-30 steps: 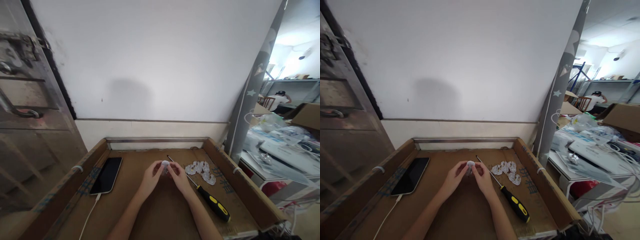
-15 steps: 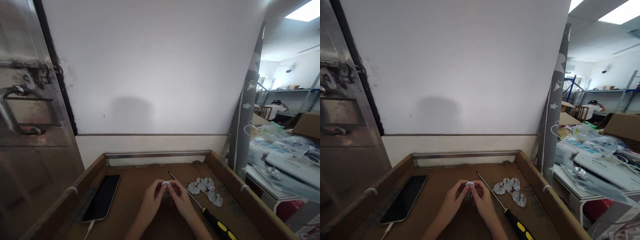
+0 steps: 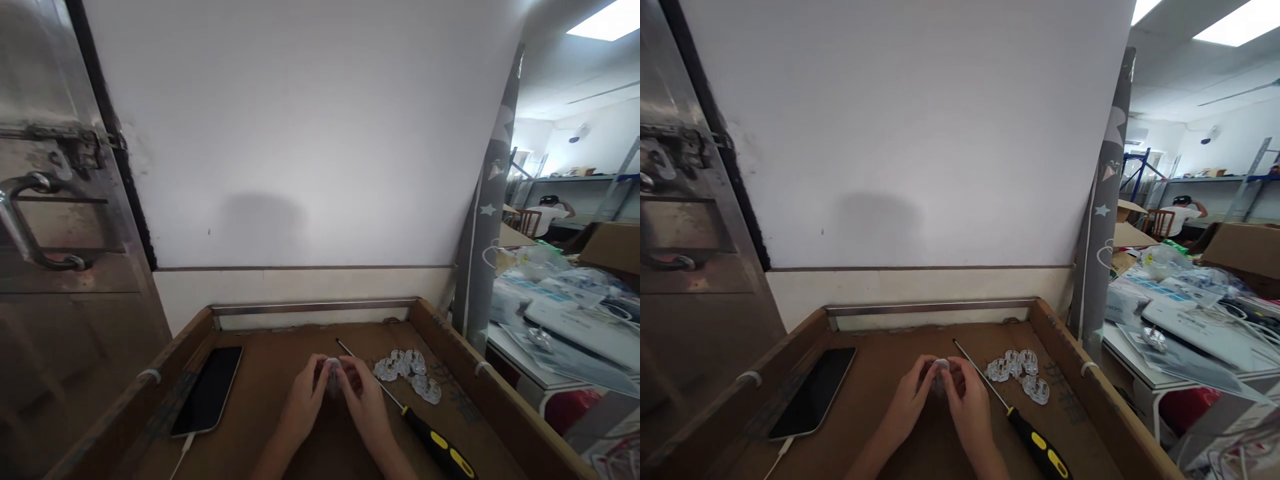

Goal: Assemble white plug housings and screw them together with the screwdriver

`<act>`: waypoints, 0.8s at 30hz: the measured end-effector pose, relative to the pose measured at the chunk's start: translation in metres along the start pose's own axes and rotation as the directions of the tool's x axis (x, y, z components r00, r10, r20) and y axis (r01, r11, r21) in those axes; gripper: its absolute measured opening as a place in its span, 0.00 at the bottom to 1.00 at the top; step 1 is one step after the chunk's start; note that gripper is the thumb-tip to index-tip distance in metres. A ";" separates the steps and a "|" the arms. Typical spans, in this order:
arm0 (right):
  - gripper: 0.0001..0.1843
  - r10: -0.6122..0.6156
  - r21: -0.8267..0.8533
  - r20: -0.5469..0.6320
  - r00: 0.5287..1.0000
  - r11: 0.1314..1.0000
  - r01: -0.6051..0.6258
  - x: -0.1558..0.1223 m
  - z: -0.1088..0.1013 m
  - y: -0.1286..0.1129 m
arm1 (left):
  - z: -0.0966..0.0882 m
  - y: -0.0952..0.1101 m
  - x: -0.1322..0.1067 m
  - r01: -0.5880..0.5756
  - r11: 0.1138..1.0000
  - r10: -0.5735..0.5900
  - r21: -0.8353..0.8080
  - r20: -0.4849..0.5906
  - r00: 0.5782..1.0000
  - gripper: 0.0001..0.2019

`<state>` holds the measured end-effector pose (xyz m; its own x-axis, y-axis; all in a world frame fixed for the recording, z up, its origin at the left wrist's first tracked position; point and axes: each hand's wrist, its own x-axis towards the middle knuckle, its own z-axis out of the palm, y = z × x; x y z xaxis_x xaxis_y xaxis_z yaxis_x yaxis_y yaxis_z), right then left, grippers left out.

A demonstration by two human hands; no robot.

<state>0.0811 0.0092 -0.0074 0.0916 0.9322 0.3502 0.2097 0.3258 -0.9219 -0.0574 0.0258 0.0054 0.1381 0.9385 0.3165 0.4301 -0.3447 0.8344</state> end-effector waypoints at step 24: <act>0.10 -0.181 0.200 -0.526 0.831 0.923 0.327 -0.042 -0.091 -0.131 | -0.004 -0.002 0.006 -0.033 0.999 0.036 0.015 -0.314 0.949 0.12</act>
<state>0.1383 -0.0870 0.1141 0.5498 0.6332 0.5448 0.0287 0.6375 -0.7699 -0.0607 0.0324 0.0073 -0.1336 0.8713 0.4722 0.4383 -0.3754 0.8167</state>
